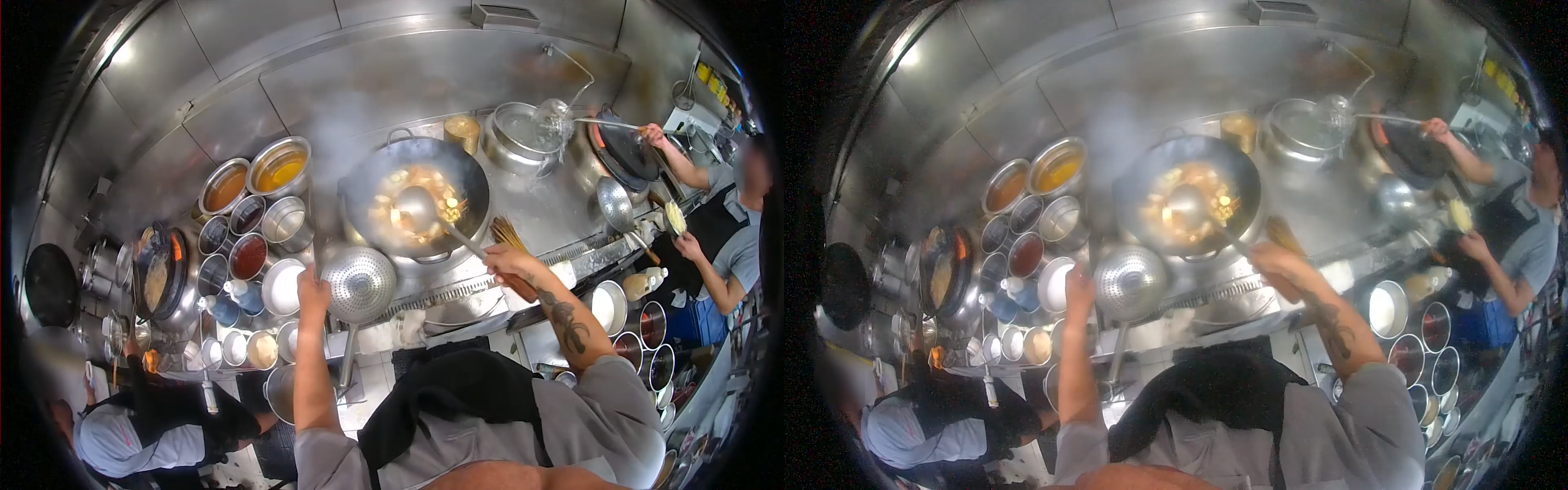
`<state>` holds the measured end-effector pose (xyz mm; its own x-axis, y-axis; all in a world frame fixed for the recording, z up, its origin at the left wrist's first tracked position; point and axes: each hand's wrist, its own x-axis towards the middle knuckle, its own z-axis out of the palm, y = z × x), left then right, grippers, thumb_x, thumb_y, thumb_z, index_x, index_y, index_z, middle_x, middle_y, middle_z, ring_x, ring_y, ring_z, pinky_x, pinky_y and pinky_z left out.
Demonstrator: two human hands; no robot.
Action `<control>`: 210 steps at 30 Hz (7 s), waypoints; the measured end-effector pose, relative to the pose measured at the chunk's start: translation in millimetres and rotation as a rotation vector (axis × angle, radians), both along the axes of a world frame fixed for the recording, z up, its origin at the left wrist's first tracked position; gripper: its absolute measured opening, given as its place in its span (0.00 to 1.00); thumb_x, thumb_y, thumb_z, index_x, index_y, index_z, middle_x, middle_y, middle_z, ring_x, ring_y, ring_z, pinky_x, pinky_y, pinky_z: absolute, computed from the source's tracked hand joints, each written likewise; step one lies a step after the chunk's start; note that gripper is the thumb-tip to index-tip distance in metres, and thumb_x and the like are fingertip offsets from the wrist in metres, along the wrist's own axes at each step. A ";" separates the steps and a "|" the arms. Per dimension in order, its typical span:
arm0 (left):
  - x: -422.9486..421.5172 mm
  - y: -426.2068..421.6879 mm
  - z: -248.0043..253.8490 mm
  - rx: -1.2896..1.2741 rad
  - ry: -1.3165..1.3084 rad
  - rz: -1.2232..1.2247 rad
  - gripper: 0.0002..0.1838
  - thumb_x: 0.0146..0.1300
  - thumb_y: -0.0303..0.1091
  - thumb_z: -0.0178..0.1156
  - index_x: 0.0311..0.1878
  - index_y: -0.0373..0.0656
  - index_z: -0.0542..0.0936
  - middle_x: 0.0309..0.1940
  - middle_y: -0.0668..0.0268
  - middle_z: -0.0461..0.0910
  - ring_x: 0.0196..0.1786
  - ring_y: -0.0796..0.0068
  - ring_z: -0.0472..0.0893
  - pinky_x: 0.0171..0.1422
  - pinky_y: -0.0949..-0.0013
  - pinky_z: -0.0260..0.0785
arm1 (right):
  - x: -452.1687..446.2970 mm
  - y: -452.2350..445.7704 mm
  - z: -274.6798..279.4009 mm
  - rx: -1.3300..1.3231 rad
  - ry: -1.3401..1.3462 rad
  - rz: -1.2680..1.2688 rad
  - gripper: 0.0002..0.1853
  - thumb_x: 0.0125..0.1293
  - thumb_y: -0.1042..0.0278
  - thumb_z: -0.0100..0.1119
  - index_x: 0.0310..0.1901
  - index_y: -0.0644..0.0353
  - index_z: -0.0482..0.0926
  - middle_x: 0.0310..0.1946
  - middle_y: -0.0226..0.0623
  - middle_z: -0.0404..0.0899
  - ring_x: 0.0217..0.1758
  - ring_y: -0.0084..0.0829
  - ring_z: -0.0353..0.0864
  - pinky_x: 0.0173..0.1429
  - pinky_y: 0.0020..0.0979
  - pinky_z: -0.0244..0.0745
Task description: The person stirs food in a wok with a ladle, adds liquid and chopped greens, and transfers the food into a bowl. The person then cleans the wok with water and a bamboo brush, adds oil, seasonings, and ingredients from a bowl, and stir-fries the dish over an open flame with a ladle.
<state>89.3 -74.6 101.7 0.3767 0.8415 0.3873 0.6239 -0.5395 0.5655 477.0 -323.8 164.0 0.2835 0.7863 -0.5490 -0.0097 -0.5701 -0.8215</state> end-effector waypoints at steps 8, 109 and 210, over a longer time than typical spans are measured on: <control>10.4 -5.0 -25.3 -0.104 0.050 0.013 0.27 0.48 0.24 0.56 0.56 0.28 0.72 0.51 0.44 0.73 0.50 0.51 0.74 0.52 0.60 0.70 | -51.2 43.4 -33.4 -0.052 -0.907 0.350 0.21 0.61 0.71 0.46 0.54 0.74 0.65 0.38 0.60 0.79 0.41 0.54 0.81 0.45 0.47 0.75; 19.7 -56.2 3.0 -0.116 -0.058 0.088 0.27 0.49 0.21 0.57 0.57 0.33 0.72 0.47 0.50 0.73 0.41 0.59 0.76 0.48 0.63 0.71 | -8.6 30.1 -16.5 -0.046 -0.995 0.227 0.20 0.64 0.73 0.38 0.54 0.75 0.67 0.43 0.60 0.78 0.48 0.52 0.79 0.51 0.45 0.75; 571.4 -146.7 -120.5 -0.273 0.246 -0.501 0.14 0.56 0.31 0.51 0.42 0.36 0.79 0.42 0.47 0.78 0.50 0.47 0.77 0.56 0.53 0.69 | 233.8 -237.7 -36.4 0.316 -0.587 -0.151 0.30 0.56 0.74 0.54 0.63 0.66 0.64 0.44 0.57 0.78 0.48 0.46 0.81 0.52 0.36 0.73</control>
<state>660.7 -221.3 -18.7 0.8021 0.5962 0.0348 0.4620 -0.6563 0.5965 710.8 -561.5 127.6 0.5833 0.8120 -0.0211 0.4279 -0.3293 -0.8417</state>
